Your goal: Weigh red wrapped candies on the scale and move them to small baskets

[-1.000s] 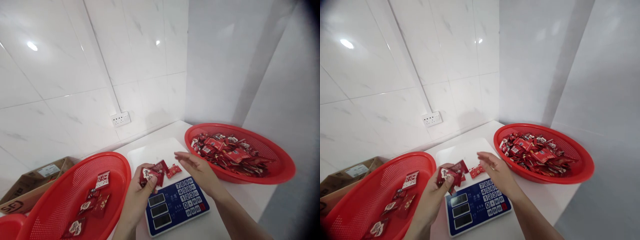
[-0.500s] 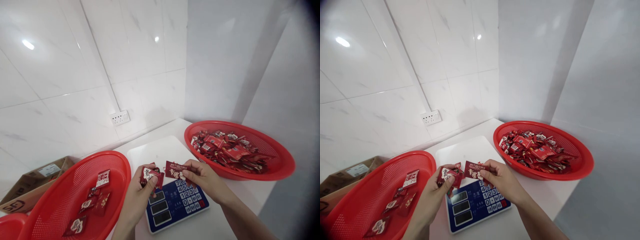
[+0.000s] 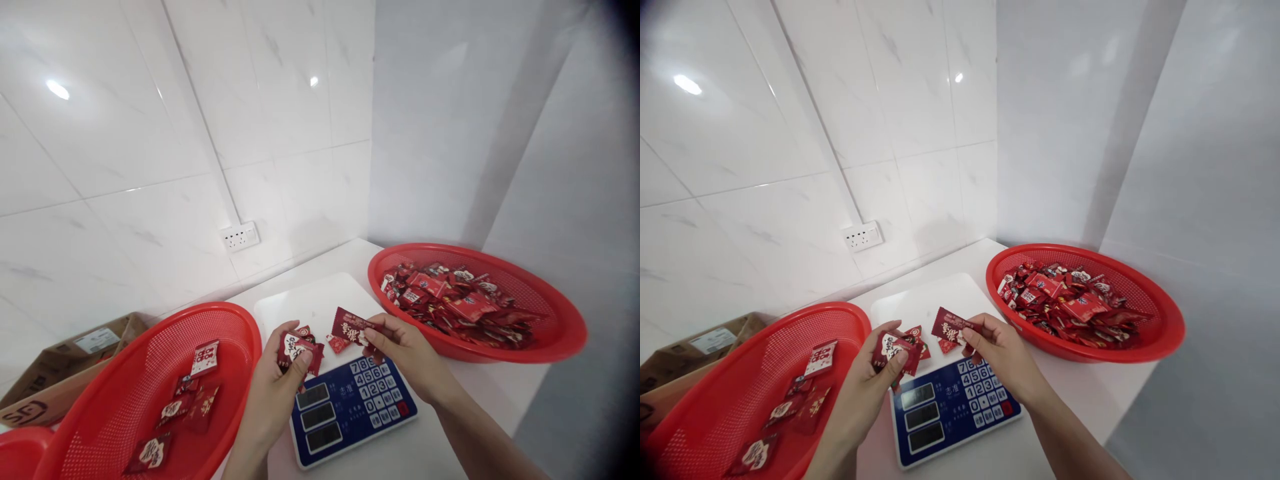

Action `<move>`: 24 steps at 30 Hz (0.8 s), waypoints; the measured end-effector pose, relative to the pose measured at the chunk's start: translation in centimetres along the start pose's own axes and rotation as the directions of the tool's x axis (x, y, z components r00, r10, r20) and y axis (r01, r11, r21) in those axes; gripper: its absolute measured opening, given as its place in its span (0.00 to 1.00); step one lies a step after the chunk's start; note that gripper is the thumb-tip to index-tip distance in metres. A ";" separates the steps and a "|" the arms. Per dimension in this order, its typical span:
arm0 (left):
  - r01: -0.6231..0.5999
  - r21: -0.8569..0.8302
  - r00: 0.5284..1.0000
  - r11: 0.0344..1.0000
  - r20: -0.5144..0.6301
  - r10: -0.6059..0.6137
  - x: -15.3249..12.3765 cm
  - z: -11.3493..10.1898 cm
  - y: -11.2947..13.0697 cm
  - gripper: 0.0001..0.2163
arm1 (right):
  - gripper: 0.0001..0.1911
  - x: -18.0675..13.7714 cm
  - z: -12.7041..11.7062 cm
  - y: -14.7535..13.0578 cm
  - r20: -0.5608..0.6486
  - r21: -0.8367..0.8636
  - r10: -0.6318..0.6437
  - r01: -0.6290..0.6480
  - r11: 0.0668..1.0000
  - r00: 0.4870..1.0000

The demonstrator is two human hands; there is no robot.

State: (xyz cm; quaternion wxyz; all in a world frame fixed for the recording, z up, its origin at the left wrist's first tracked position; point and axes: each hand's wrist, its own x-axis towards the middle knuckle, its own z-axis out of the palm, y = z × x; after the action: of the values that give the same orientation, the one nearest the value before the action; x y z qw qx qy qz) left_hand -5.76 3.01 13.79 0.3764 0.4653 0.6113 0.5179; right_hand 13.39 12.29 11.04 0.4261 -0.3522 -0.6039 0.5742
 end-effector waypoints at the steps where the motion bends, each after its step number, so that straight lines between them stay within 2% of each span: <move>1: -0.002 -0.001 1.000 1.000 0.004 0.002 0.0 0.0 0.0 0.23 | 0.15 0.0 0.1 0.0 -0.007 0.003 -0.004 0.004 1.000 1.000; 6: -0.013 0.006 1.000 1.000 0.011 0.013 0.1 0.0 0.1 0.22 | 0.12 0.3 0.2 0.1 -0.036 -0.021 -0.080 0.080 0.997 0.996; 9: -0.017 0.026 1.000 1.000 -0.016 0.017 0.3 -0.1 0.1 0.22 | 0.09 0.4 0.3 0.6 -0.140 -0.098 -0.232 0.220 0.971 0.963; 12: -0.023 0.044 1.000 0.999 -0.016 0.024 0.3 -0.2 0.2 0.21 | 0.02 0.3 0.5 1.2 -0.184 -0.239 -0.439 0.393 0.888 0.879; 16: -0.040 0.081 0.999 0.996 -0.004 0.040 0.3 -0.1 0.1 0.19 | 0.07 0.1 0.8 1.5 -0.111 -0.410 -0.670 0.580 0.704 0.734; 19: -0.053 0.062 0.998 0.997 0.016 0.052 0.2 0.1 0.1 0.18 | 0.09 0.0 0.9 1.4 -0.072 -0.425 -0.753 0.663 0.617 0.655; 21: -0.049 0.033 0.998 0.998 0.032 0.048 0.2 0.2 0.3 0.18 | 0.09 0.0 1.1 1.3 -0.058 -0.428 -0.760 0.672 0.605 0.647; 24: -0.047 0.019 0.998 0.999 0.043 0.046 0.1 0.3 0.4 0.17 | 0.09 0.0 1.2 1.3 -0.048 -0.439 -0.737 0.648 0.622 0.675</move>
State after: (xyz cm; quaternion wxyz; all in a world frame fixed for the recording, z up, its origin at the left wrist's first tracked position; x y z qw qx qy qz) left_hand -5.45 3.21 14.18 0.3727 0.4938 0.5973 0.5104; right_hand 12.23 11.95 9.80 0.6014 -0.2290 -0.7416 0.1895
